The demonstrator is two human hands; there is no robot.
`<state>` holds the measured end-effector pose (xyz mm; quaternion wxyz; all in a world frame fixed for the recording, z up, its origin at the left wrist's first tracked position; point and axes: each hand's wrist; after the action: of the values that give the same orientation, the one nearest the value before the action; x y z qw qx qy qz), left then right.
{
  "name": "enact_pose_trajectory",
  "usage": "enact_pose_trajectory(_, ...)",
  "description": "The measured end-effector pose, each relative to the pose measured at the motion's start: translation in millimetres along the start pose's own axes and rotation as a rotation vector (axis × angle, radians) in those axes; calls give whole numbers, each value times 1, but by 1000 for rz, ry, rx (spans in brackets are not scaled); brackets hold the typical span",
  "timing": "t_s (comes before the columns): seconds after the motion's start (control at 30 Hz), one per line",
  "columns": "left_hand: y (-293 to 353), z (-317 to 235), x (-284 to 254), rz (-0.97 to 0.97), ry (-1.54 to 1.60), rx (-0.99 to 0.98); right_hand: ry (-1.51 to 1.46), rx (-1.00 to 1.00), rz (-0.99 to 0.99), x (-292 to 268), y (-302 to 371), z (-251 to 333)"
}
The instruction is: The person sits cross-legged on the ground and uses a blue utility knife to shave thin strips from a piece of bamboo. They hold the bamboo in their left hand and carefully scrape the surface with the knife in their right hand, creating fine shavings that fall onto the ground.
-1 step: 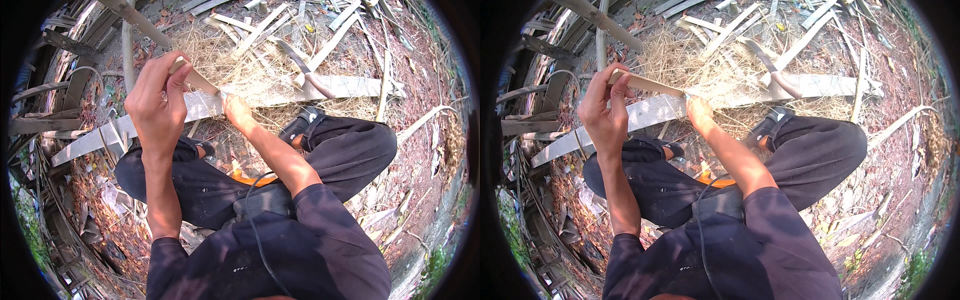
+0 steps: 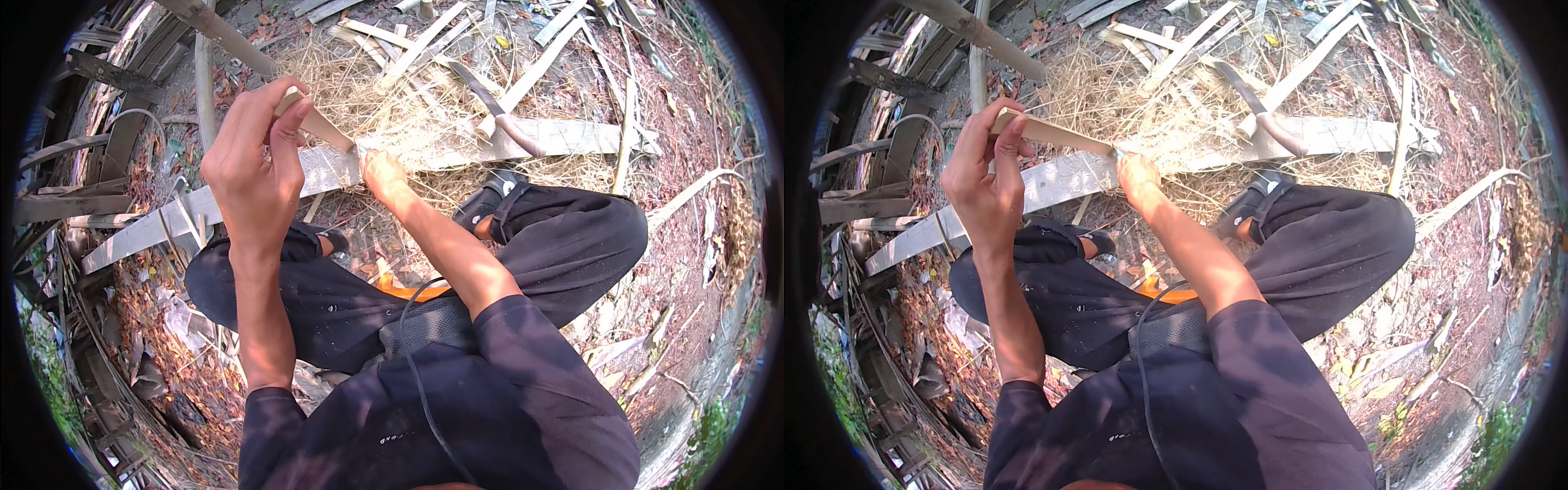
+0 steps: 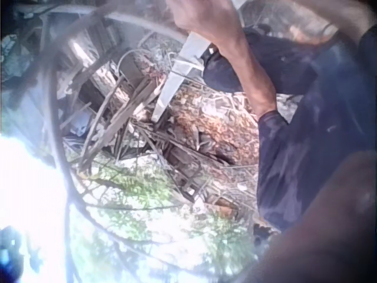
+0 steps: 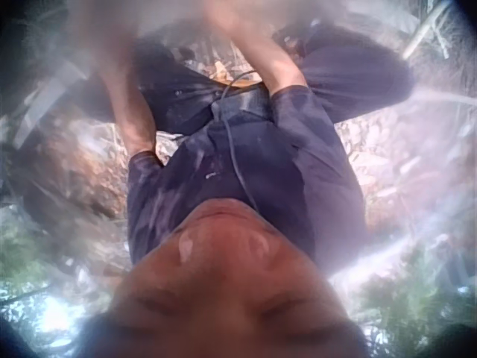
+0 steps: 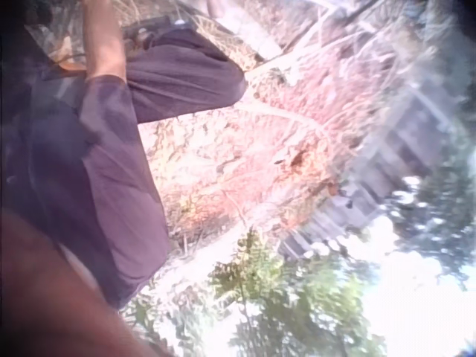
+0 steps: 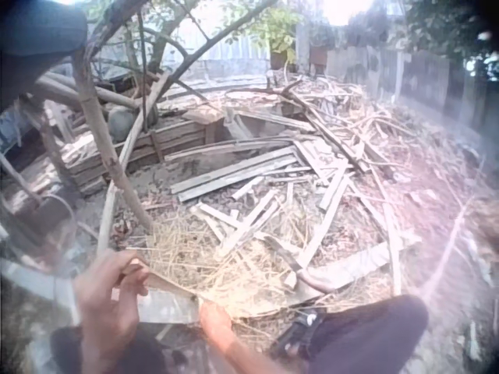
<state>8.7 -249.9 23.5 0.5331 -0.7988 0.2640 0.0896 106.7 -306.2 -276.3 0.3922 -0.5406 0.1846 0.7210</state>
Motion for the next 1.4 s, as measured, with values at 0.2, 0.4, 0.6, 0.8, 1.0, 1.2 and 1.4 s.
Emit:
enact_pose_trajectory(0.2,-7,8,-15,-23,11,-207,-161,77,102,11,-26,9)
enact_pose_trajectory(0.4,-3,52,-46,-118,36,-372,-1365,797,884,-10,-32,-46)
enact_pose_trajectory(0.6,10,53,-49,-251,135,-438,-445,263,-56,-8,-18,-31)
enact_pose_trajectory(0.8,18,47,-48,-260,127,-384,-338,146,25,-23,6,2)
enact_pose_trajectory(1.0,13,50,-50,-198,124,-365,-136,175,80,28,0,-11)
enact_pose_trajectory(1.2,15,55,-55,-242,75,-396,-493,265,87,30,-13,-28)
enact_pose_trajectory(1.4,20,43,-62,-300,8,-465,-552,196,-104,-35,11,14)
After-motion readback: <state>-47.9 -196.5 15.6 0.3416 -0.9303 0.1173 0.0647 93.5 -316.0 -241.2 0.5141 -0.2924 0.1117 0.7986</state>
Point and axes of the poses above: each hand's wrist, its own y-axis away from the middle knuckle, its own x-axis out of the palm, z = x × y, and after that the axes turned 13 degrees about -z, right-handed
